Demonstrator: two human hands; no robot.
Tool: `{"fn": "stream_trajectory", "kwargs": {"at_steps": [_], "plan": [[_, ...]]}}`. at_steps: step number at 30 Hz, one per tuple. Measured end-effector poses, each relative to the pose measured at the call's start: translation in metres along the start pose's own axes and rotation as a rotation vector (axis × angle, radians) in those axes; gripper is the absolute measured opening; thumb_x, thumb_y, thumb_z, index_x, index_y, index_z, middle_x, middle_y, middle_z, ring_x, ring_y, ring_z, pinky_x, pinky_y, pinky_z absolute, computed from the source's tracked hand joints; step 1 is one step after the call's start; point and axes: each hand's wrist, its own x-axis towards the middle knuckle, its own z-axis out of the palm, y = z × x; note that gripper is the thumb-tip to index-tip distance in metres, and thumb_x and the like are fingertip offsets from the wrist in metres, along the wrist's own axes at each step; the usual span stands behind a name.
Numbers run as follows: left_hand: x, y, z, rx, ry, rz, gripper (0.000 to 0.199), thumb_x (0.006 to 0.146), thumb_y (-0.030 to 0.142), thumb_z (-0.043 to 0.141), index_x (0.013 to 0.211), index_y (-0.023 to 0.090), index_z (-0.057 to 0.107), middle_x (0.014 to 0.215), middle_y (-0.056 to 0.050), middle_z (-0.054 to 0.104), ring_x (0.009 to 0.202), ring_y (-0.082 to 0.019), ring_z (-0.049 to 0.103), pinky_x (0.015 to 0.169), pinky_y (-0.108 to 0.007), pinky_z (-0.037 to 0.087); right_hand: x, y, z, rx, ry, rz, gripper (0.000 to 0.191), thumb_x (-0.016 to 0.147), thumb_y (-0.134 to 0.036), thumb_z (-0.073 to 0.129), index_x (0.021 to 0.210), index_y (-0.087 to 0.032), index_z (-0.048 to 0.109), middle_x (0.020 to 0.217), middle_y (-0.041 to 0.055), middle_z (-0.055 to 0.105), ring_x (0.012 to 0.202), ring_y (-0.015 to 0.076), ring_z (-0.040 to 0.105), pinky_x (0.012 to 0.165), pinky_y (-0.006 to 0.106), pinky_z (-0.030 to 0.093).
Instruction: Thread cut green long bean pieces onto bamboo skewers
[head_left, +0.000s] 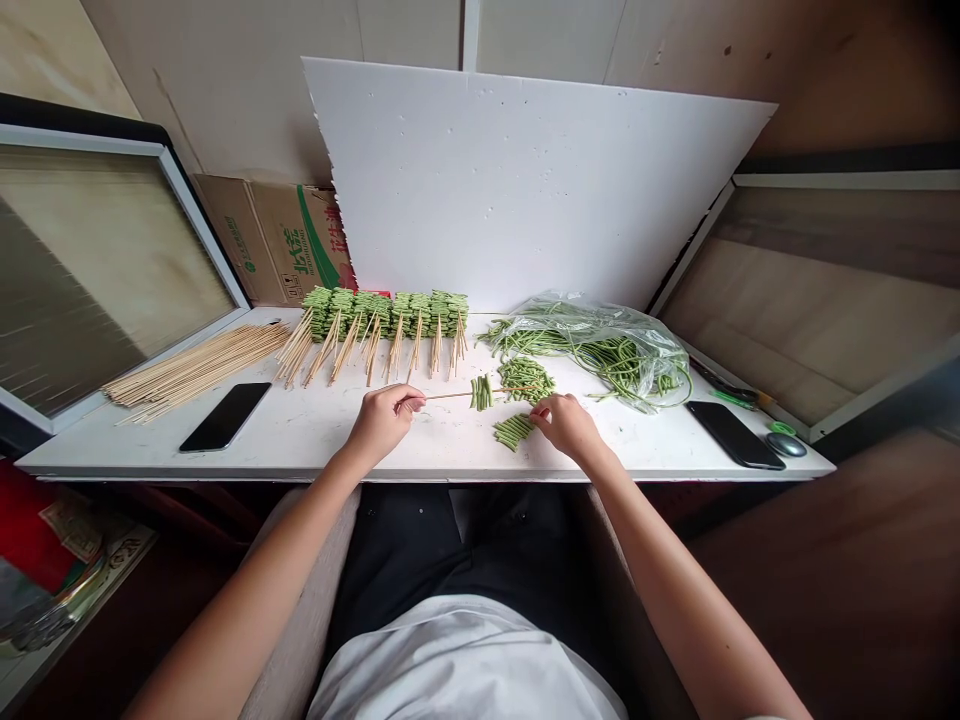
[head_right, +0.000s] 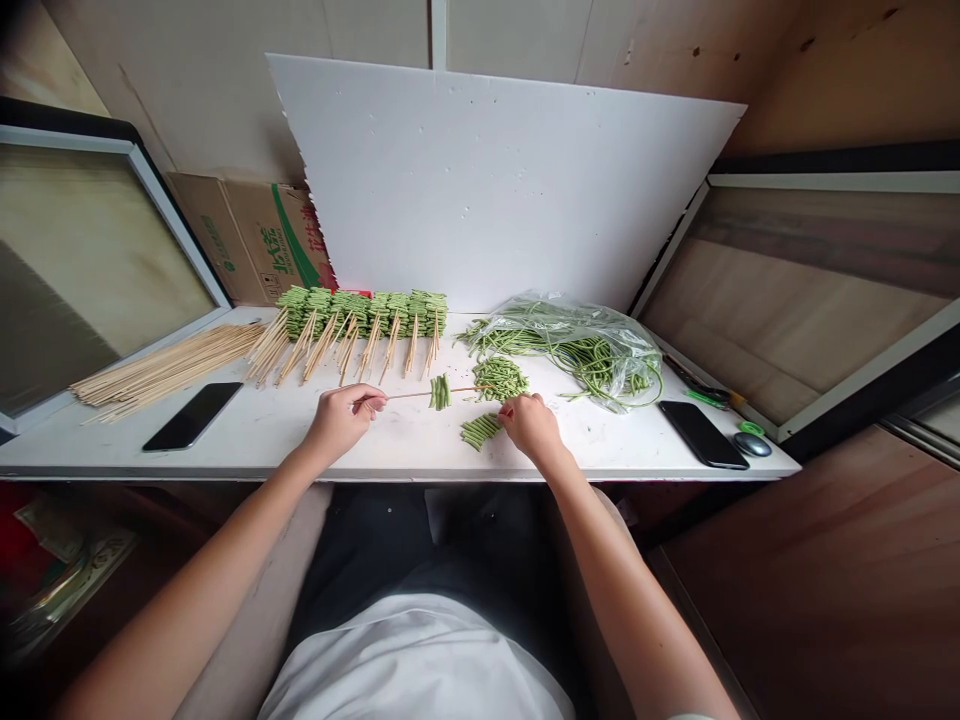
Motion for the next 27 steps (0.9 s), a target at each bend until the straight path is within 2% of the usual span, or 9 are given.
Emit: {"fn": "stream_trajectory", "kwargs": {"at_steps": [4,8,11,15,20,27], "plan": [[0.0,-0.001,-0.001,0.034,0.015,0.02,0.017,0.095,0.02,0.061,0.09,0.019,0.077,0.079,-0.003,0.077,0.07,-0.017,0.07,0.071,-0.027,0.055,0.003,0.0,-0.009,0.191,0.083,0.074,0.008,0.091,-0.029,0.073,0.091,-0.022,0.079,0.086,0.0102,0.078,0.081,0.0258,0.068,0.076,0.038,0.051],[0.0,0.001,-0.003,0.042,0.036,0.027,0.017,0.096,0.02,0.06,0.09,0.019,0.076,0.082,-0.004,0.078,0.072,-0.017,0.071,0.072,-0.027,0.055,0.006,-0.004,-0.022,0.635,0.152,0.096,0.036,0.08,-0.05,0.085,0.096,-0.019,0.081,0.089,0.0107,0.08,0.081,0.0266,0.071,0.078,0.04,0.053],[0.001,0.003,-0.003,0.042,0.064,0.043,0.018,0.096,0.02,0.059,0.09,0.019,0.076,0.084,-0.004,0.079,0.074,-0.017,0.072,0.073,-0.028,0.056,0.006,-0.01,-0.03,0.949,0.143,0.164,0.05,0.07,-0.061,0.09,0.097,-0.019,0.083,0.09,0.0099,0.08,0.08,0.0245,0.07,0.07,0.037,0.052],[0.001,0.005,-0.004,0.051,0.093,0.073,0.019,0.097,0.02,0.058,0.091,0.019,0.076,0.085,-0.004,0.079,0.076,-0.018,0.073,0.074,-0.028,0.056,0.004,-0.02,-0.039,1.2,0.099,0.165,0.046,0.067,-0.06,0.093,0.09,-0.022,0.082,0.091,0.0066,0.078,0.078,0.0192,0.065,0.064,0.032,0.048],[0.001,0.011,-0.005,0.085,0.106,0.094,0.019,0.098,0.02,0.058,0.091,0.019,0.076,0.085,-0.005,0.079,0.078,-0.019,0.074,0.076,-0.029,0.057,0.002,-0.03,-0.045,1.353,0.101,0.138,0.042,0.068,-0.055,0.094,0.094,-0.025,0.082,0.092,0.0043,0.076,0.08,0.0179,0.063,0.062,0.03,0.048],[0.001,0.023,-0.007,0.118,0.129,0.105,0.019,0.099,0.022,0.058,0.091,0.02,0.075,0.085,-0.005,0.079,0.079,-0.019,0.074,0.077,-0.03,0.058,-0.002,-0.04,-0.047,1.375,0.028,0.111,0.043,0.069,-0.059,0.092,0.096,-0.027,0.08,0.096,0.0042,0.073,0.083,0.0184,0.063,0.064,0.03,0.05]]}}
